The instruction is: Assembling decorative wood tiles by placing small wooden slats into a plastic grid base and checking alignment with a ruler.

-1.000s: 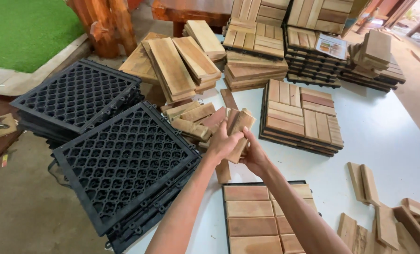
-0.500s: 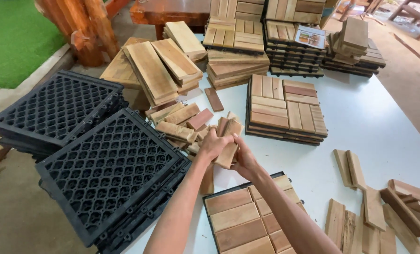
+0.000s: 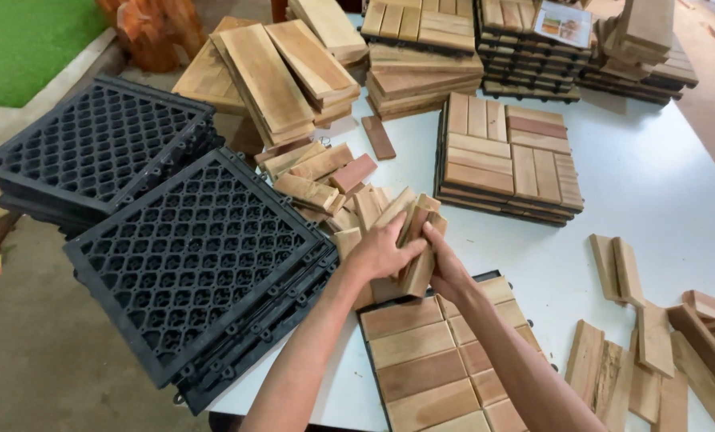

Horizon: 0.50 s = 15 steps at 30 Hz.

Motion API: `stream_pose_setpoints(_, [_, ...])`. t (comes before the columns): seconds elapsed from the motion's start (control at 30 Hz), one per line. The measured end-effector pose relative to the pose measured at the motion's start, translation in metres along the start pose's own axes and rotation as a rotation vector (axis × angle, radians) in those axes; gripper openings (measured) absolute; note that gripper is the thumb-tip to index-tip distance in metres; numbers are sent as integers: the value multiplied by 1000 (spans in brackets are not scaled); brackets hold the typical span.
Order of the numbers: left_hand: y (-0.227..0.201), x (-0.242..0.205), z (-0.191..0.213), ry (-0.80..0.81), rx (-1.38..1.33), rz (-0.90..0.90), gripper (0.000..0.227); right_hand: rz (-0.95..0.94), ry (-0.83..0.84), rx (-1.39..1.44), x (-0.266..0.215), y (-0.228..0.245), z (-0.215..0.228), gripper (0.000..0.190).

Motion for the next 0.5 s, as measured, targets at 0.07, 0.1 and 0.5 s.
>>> stream_pose_setpoints(0.07, [9, 8, 0, -149, 151, -39, 73, -9, -22, -8, -14, 3, -17, 88])
stream_pose_setpoints(0.1, [10, 11, 5, -310, 306, -88, 54, -4, -36, -20, -19, 8, -27, 101])
stream_pose_setpoints(0.5, [52, -79, -92, -680, -603, 359, 63, -143, 75, -60, -3, 30, -18, 82])
Point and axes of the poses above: each hand's wrist, its own x-axis towards the middle knuckle, its own z-axis out of the back of the hand, y = z × x, the point moved 5 cm from there along x, towards the middle knuckle, and after that the axes turned 15 degrees about x, right-handed, at the moved point
